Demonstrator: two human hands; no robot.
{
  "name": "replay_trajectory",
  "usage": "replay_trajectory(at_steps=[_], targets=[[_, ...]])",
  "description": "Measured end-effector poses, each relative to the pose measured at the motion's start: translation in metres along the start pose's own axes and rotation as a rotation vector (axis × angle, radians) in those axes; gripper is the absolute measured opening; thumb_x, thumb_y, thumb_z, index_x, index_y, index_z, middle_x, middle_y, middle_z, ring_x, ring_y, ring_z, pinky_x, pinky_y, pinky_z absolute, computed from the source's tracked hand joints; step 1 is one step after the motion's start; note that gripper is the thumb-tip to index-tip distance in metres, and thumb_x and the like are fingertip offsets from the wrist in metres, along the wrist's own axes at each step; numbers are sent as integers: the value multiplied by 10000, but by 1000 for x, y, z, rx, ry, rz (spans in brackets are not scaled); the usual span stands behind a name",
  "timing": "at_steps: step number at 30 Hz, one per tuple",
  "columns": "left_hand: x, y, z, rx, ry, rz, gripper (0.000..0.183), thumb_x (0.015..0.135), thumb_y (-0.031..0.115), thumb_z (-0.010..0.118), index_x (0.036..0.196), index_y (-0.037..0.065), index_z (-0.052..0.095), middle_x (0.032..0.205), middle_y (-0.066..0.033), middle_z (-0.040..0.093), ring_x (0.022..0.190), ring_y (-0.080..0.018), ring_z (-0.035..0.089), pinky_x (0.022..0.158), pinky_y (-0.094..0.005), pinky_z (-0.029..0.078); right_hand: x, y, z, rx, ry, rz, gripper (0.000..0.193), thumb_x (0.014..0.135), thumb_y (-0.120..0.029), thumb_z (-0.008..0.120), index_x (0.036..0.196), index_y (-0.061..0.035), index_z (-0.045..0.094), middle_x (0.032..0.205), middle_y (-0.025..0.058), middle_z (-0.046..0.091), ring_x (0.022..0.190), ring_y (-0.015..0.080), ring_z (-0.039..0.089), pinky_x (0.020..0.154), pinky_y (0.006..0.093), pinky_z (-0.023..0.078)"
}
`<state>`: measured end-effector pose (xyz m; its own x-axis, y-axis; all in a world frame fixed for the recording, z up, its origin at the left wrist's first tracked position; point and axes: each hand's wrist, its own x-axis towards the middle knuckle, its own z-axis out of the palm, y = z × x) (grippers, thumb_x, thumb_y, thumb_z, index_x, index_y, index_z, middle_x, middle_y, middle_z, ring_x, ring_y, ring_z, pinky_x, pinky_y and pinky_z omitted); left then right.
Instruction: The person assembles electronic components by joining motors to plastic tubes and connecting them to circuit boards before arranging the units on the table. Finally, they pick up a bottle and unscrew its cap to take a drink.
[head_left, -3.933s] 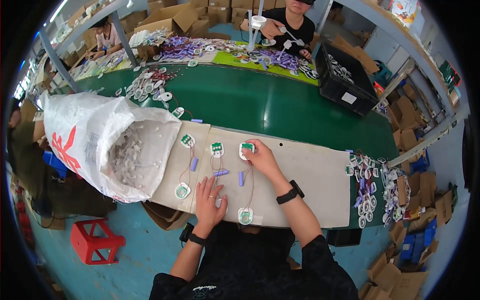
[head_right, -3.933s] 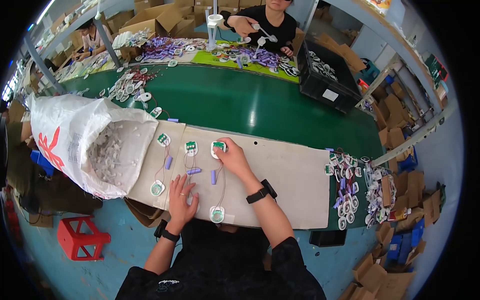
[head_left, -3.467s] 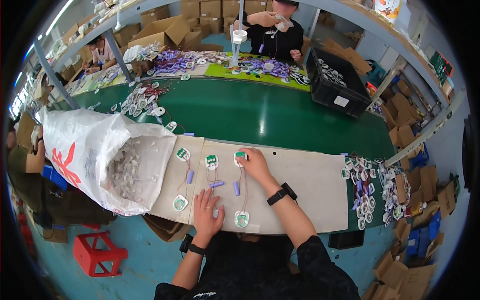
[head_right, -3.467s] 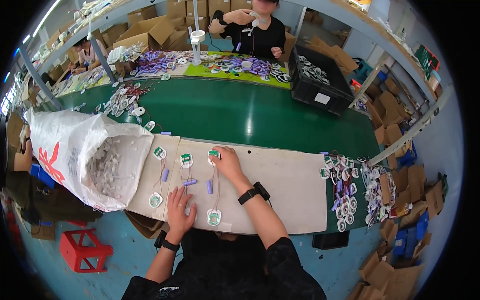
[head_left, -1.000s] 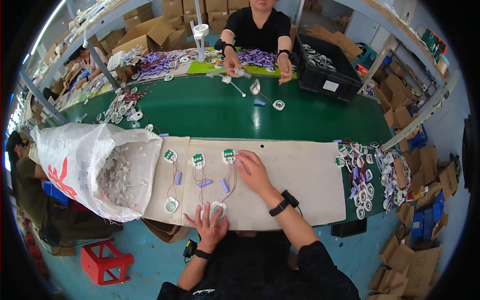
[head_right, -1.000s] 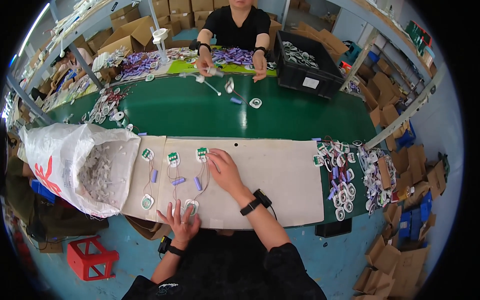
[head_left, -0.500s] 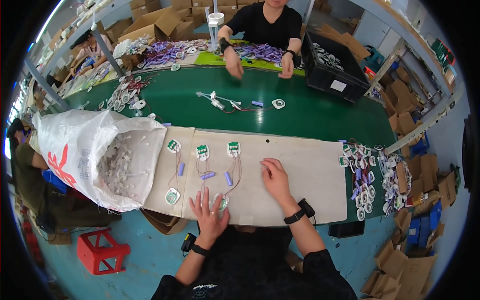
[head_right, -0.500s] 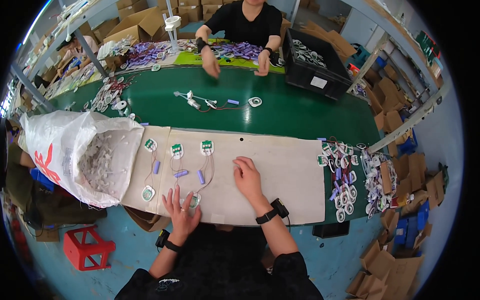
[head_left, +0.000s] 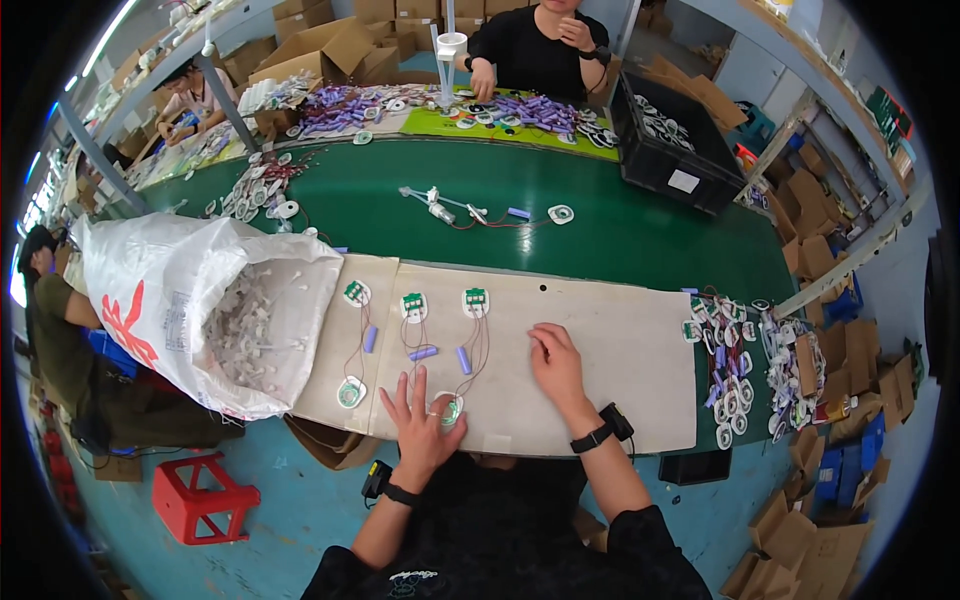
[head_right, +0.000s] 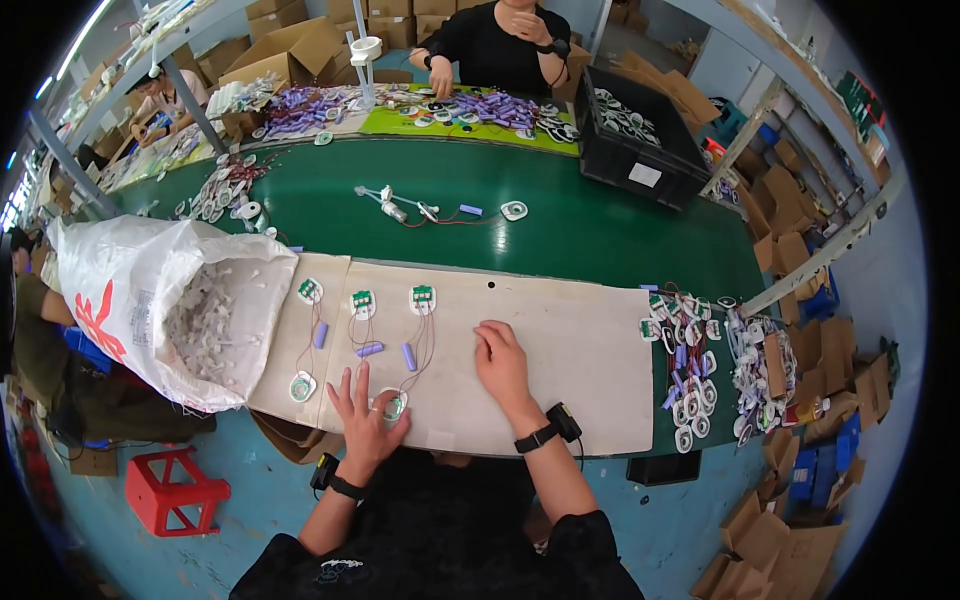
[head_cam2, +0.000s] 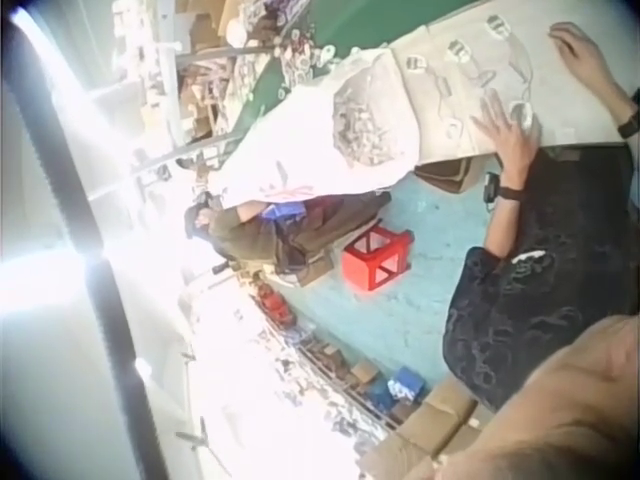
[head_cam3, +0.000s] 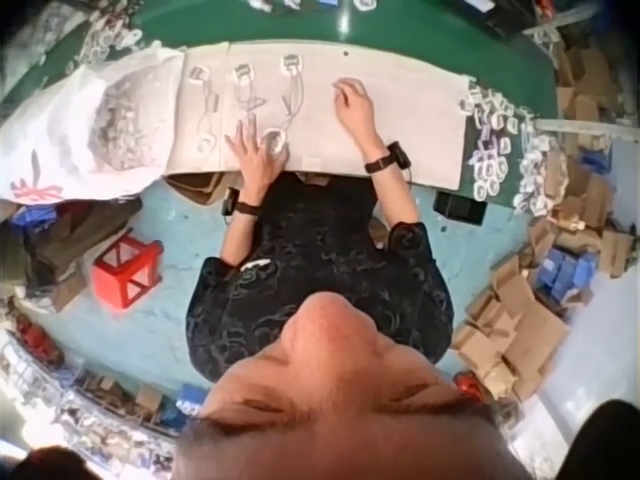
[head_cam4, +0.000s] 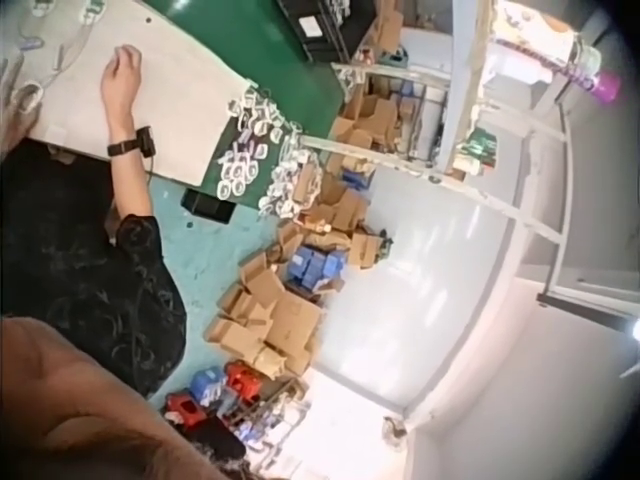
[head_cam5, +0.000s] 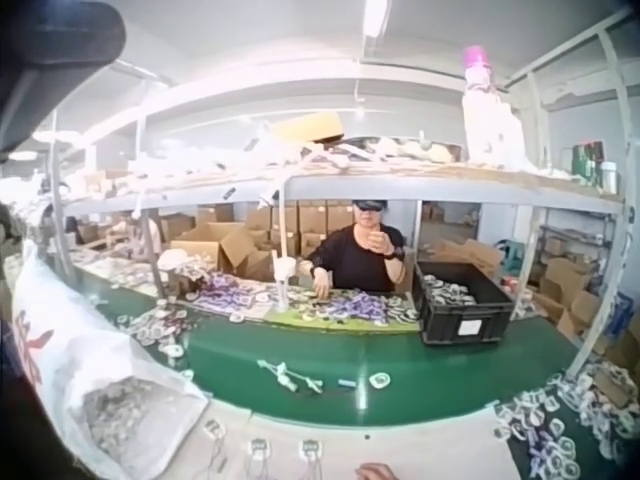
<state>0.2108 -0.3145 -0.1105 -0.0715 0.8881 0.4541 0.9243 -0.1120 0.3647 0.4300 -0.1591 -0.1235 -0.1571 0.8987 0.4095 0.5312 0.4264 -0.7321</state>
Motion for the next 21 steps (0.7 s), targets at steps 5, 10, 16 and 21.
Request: replay_trajectory(at_steps=[5,10,16,21], targets=[[2,3,2,15,42,-33,319,775,283,799,1019,108,691,1586,-214,368,1462,-492,278,1147,-758,129,2,0,-1,20,27,10,149,931,-36,623,1053,-36,709,1120,112,684,806,251,672,708,317,543],[7,3,1,-6,16,-66,315,773,287,803,997,102,681,1601,-229,325,1475,-506,236,1149,-757,109,2,3,1,20,32,42,145,908,-33,622,1033,-39,696,1101,116,687,881,327,690,760,373,567],[12,-2,2,-3,-17,-85,288,731,256,830,939,108,698,1627,-208,283,1512,-490,160,1176,-725,44,-1,3,3,16,36,26,139,905,-41,623,1020,-42,701,1100,112,684,894,329,688,776,378,567],[8,2,2,46,28,-96,311,707,288,846,942,146,701,1631,-173,300,1513,-477,174,1164,-745,34,-9,0,-2,-11,-21,29,145,904,-47,625,1027,-44,703,1136,130,669,892,335,686,785,388,568]])
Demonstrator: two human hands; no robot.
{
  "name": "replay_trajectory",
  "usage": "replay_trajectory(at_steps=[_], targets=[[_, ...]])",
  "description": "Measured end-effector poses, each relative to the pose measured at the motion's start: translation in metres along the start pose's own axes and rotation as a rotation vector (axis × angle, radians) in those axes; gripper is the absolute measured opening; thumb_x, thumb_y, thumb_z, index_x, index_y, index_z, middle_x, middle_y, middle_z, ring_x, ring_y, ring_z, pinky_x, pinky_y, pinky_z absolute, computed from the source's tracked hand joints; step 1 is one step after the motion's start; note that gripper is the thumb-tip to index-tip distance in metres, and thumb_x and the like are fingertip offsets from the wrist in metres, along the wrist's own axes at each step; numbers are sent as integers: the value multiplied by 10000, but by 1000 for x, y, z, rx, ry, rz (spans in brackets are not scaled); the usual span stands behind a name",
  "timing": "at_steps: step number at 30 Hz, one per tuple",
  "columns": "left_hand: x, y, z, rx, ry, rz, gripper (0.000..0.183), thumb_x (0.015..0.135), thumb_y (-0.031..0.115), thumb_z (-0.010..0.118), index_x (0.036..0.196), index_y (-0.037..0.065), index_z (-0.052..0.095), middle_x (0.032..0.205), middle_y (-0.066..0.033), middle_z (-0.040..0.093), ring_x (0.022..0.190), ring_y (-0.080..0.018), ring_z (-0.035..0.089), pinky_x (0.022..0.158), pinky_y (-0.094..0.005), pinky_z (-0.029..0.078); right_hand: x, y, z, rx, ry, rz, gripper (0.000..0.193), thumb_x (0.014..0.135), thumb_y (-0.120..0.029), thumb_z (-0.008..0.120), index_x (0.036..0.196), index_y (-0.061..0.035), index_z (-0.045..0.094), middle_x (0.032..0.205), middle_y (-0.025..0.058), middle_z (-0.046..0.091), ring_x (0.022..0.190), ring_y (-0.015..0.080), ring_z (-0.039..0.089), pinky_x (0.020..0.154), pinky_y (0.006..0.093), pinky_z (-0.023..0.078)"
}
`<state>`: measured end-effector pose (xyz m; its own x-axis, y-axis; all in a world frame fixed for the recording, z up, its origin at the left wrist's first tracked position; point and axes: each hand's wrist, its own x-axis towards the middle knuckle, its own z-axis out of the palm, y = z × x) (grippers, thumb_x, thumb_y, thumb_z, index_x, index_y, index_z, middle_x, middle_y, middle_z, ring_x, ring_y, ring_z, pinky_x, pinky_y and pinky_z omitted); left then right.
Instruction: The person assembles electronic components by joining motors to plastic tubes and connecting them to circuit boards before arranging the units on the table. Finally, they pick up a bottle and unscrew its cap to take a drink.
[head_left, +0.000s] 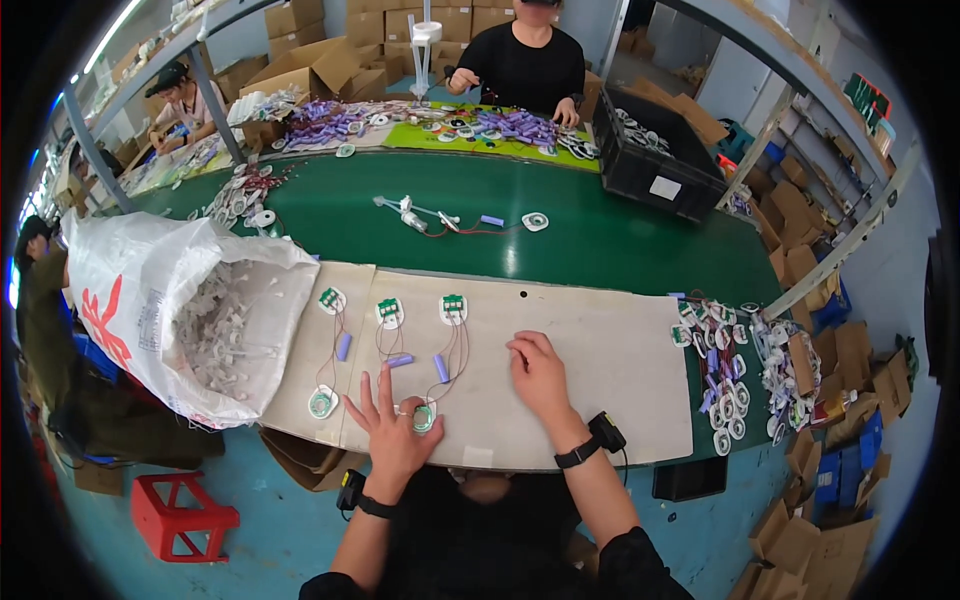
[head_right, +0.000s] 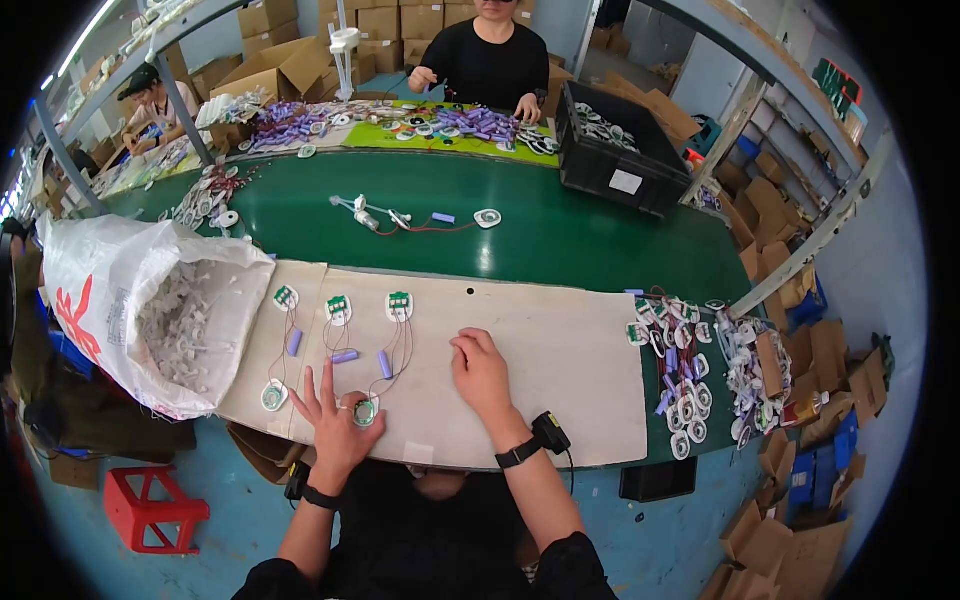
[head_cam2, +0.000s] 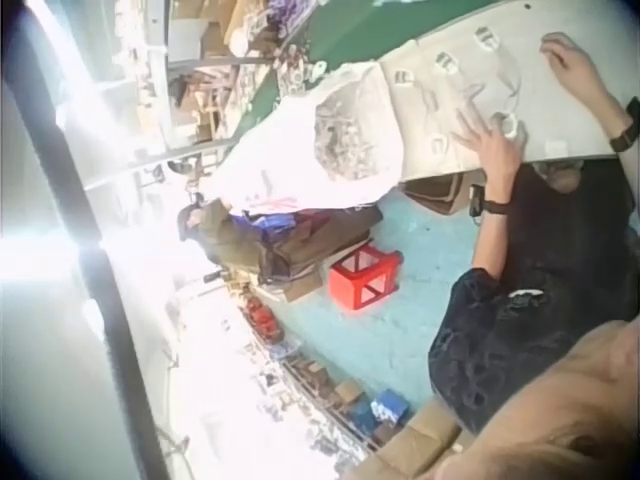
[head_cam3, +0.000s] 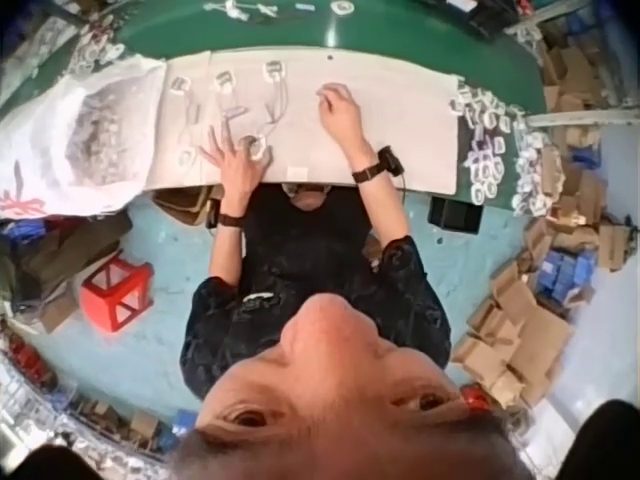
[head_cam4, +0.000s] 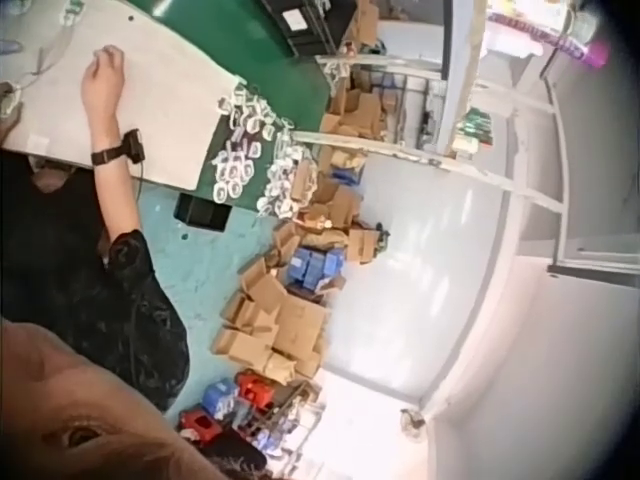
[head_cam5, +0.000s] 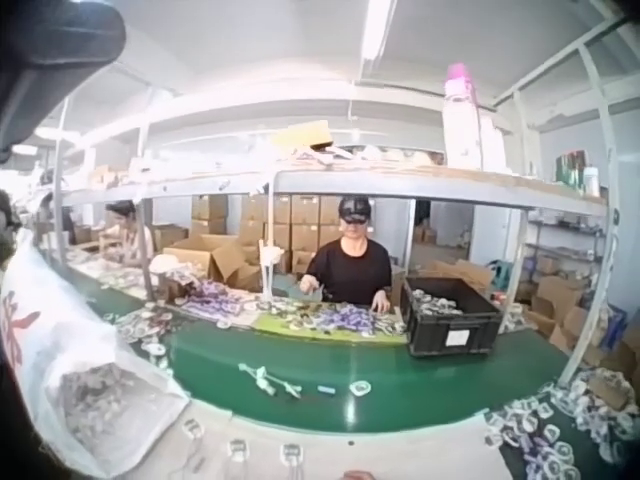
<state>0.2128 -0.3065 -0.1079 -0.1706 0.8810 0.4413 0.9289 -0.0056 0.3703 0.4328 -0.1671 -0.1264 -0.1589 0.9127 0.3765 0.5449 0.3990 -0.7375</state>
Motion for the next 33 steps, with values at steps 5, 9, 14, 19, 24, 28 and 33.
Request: replay_trajectory(at_steps=[5,9,14,19,24,28,33], targets=[[-8,9,-1,119,108,66,367,717,314,840,1015,145,706,1586,-164,382,1489,-471,224,1155,-743,87,-1,-13,-18,-37,-112,-101,227,911,-71,624,1126,-10,663,1171,186,661,991,364,670,881,424,553],[-10,44,-11,-54,84,245,340,786,255,785,1074,96,698,1486,-181,504,1366,-446,429,1120,-676,294,22,-26,-39,-199,-109,-261,271,927,-104,620,1184,-24,652,1129,193,681,959,356,687,857,411,566],[24,116,11,-482,-53,497,363,784,103,764,1135,60,679,1393,-154,585,1144,-334,635,971,-451,529,58,-15,-63,-255,-150,-161,281,936,-111,621,1201,-24,656,1115,191,691,923,375,688,826,435,560],[46,52,-9,-385,21,297,300,830,72,717,1124,37,667,1185,-151,673,948,-285,678,848,-419,559,65,28,-55,-421,-124,-163,291,932,-87,617,1213,-27,661,1078,181,694,873,372,683,792,436,558],[64,-38,-39,-159,63,-264,286,880,140,702,1146,36,684,1085,-142,683,825,-282,658,750,-399,542,55,20,-50,-339,-166,-116,247,934,-84,617,1167,-20,670,1053,157,670,908,362,673,801,431,554],[68,-88,-32,50,160,-332,319,881,184,719,1160,34,684,1070,-157,670,813,-303,647,751,-409,538,48,19,-47,-348,-225,-200,224,936,-80,615,1145,-26,673,1052,122,657,947,341,653,807,417,550],[99,-127,-26,-36,68,-464,405,912,344,695,1031,-42,722,890,-191,720,804,-324,705,730,-419,543,49,19,-44,-319,-201,-259,191,916,-66,642,1103,-35,667,1025,106,643,938,315,642,794,421,548]])
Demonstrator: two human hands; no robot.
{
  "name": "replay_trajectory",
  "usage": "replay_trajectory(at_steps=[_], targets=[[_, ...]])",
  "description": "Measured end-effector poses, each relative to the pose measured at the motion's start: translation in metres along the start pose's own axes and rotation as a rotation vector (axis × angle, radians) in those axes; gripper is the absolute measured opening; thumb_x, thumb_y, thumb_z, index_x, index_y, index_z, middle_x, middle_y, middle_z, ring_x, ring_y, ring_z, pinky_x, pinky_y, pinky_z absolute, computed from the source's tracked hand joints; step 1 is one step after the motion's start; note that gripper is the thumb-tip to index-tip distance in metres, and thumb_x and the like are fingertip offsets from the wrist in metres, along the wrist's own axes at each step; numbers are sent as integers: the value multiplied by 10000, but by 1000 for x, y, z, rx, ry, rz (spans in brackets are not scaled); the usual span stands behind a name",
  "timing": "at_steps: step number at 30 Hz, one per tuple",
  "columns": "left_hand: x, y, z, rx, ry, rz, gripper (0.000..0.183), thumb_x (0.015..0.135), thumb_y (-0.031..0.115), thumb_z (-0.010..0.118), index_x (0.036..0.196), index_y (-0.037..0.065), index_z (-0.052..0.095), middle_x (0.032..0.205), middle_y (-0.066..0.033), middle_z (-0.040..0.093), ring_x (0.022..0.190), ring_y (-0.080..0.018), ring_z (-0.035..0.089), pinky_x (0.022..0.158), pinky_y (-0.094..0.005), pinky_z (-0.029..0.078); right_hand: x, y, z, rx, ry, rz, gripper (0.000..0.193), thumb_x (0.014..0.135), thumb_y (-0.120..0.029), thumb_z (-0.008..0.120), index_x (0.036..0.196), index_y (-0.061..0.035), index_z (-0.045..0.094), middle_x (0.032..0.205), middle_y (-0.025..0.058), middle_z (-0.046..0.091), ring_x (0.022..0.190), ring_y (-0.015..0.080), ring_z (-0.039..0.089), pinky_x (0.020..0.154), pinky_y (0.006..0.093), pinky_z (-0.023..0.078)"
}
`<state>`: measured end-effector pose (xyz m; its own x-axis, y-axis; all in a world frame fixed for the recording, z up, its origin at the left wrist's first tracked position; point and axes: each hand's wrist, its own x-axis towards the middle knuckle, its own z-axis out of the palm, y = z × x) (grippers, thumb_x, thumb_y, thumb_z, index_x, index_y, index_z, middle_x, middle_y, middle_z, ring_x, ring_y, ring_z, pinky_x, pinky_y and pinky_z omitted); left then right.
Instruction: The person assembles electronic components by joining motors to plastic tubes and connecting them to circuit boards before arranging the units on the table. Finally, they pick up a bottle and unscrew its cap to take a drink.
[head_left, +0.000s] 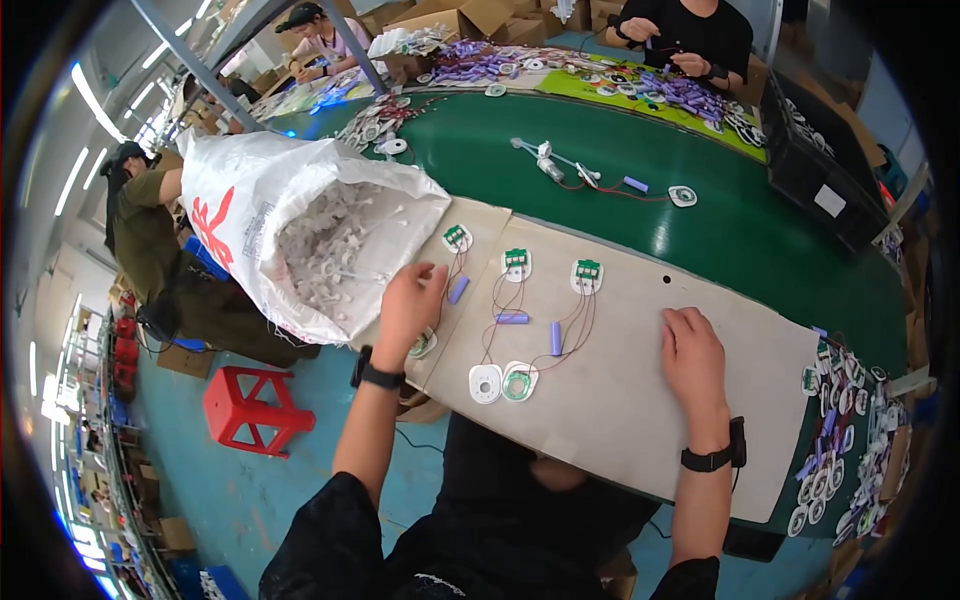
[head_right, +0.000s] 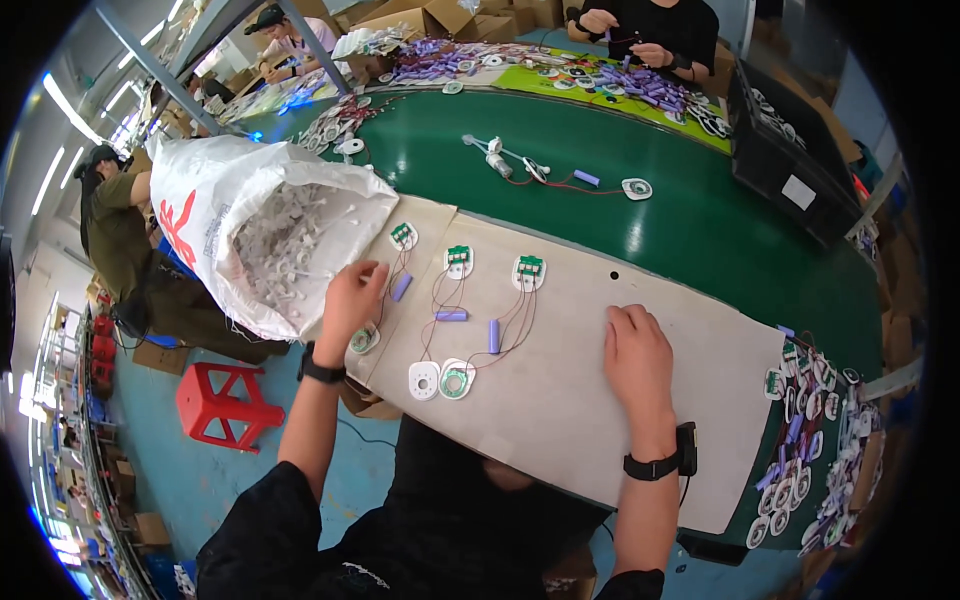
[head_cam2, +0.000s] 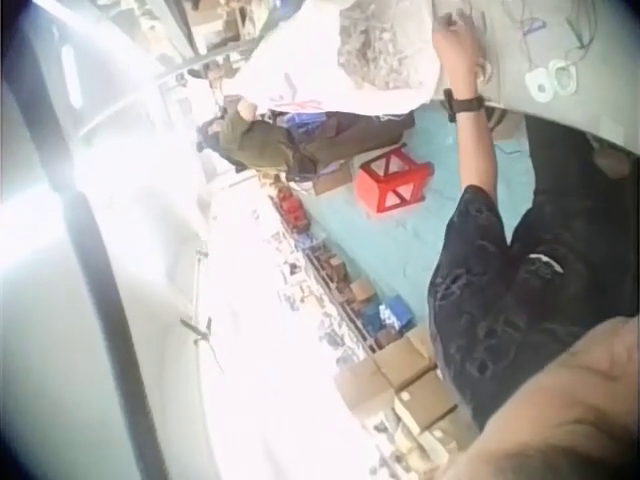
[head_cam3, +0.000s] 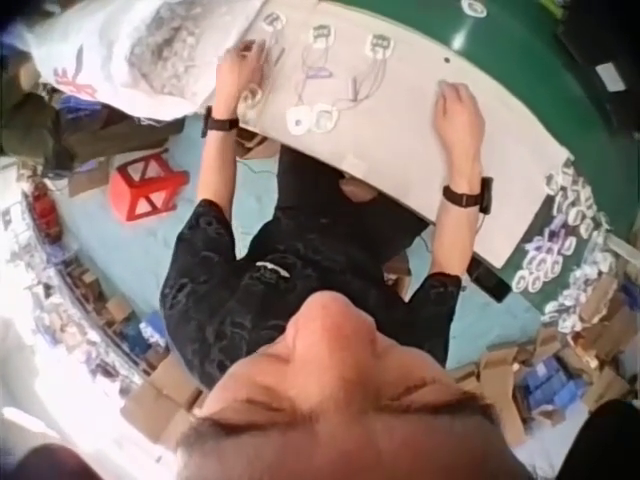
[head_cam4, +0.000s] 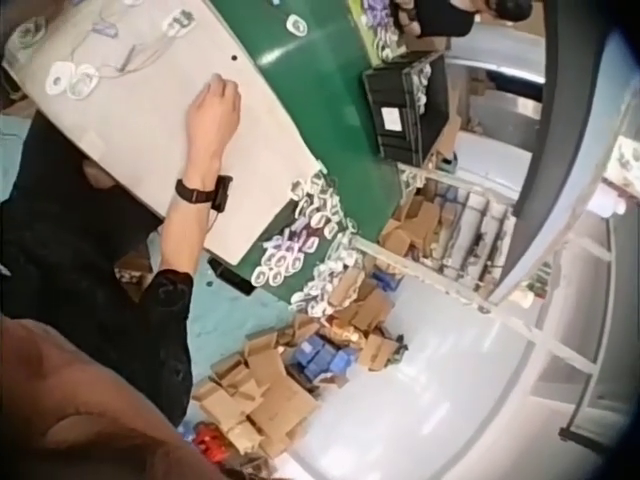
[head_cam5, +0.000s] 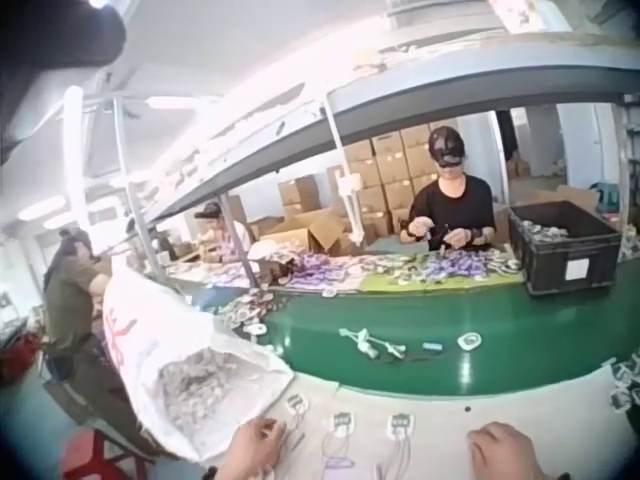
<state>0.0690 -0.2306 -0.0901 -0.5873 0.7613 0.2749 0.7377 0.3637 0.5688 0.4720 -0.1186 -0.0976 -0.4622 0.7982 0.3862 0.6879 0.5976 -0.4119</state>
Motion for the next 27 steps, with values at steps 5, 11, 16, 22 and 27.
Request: replay_trajectory(at_steps=[5,11,16,22,27], targets=[[41,15,18,116,-297,-52,395,894,370,704,987,-12,737,836,-194,726,809,-354,715,732,-428,545,0,1,-3,19,-23,9,214,932,-72,615,1132,-36,680,1082,115,652,978,335,640,841,411,541],[16,0,20,160,-364,154,266,892,259,667,1012,36,749,896,-192,731,848,-375,703,762,-438,545,-5,3,-7,74,-22,36,208,931,-69,620,1126,-35,683,1081,115,657,999,331,637,853,407,539],[10,-6,2,256,-291,135,246,881,183,651,1081,93,761,941,-190,734,875,-379,704,766,-451,556,-5,-1,-10,72,-32,22,201,929,-68,627,1117,-32,688,1076,113,662,999,326,639,855,400,536],[18,-20,4,315,-180,143,315,872,195,663,1149,66,738,1007,-217,731,879,-380,706,777,-458,560,-4,-1,-8,102,-27,20,194,927,-64,630,1107,-24,689,1071,116,664,994,330,639,852,401,535],[23,13,18,265,-210,113,377,871,308,704,1113,19,714,1073,-233,690,994,-391,672,845,-481,549,-6,0,-9,99,-23,30,189,928,-63,631,1102,-22,690,1069,119,665,993,332,640,856,401,534]])
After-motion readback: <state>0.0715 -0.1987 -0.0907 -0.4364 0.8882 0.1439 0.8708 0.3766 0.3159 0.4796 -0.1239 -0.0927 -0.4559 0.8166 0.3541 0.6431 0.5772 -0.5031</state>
